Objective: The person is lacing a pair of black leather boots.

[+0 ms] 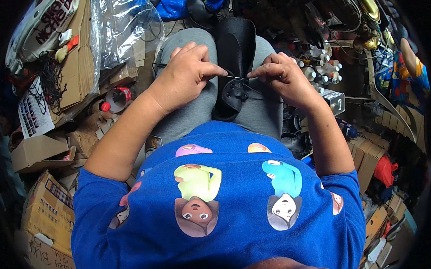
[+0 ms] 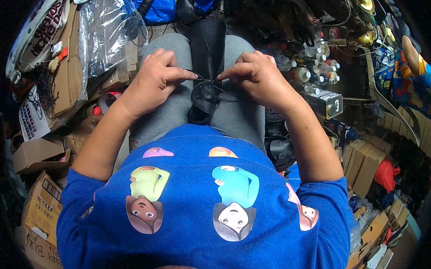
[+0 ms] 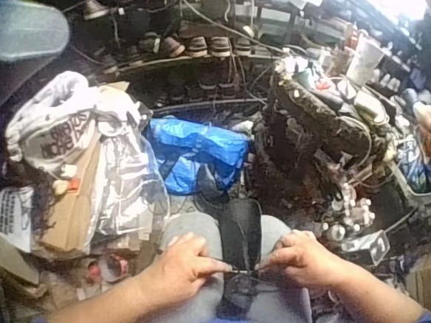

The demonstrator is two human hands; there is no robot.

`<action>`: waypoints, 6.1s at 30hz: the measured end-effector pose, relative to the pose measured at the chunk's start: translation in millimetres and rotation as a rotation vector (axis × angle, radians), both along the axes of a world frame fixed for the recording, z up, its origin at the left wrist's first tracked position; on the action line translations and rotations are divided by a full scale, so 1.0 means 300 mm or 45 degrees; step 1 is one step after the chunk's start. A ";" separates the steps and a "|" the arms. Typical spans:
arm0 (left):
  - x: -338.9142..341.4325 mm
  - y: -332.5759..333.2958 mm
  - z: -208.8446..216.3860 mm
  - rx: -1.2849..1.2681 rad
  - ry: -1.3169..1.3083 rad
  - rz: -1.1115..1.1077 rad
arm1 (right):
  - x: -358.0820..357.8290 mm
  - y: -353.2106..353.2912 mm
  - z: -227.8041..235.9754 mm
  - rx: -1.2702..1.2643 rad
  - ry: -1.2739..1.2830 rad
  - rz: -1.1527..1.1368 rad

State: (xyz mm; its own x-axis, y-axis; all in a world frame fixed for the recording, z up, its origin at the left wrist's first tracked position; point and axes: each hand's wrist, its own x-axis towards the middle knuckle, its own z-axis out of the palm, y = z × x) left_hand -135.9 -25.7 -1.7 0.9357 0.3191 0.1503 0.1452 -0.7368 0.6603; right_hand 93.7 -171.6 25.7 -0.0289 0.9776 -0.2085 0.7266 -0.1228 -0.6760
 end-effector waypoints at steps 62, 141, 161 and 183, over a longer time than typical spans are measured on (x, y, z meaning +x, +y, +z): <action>-0.038 -0.062 -0.041 0.135 -0.131 0.058 | -0.059 -0.073 -0.083 0.204 -0.035 -0.148; -0.043 -0.146 -0.006 0.048 -0.021 0.205 | -0.074 -0.095 -0.078 0.283 -0.048 -0.141; -0.021 -0.096 -0.029 0.034 -0.046 0.215 | -0.070 -0.074 -0.056 0.172 -0.076 -0.185; -0.009 -0.039 -0.017 -0.002 -0.002 0.182 | -0.055 -0.055 -0.039 0.097 -0.091 -0.141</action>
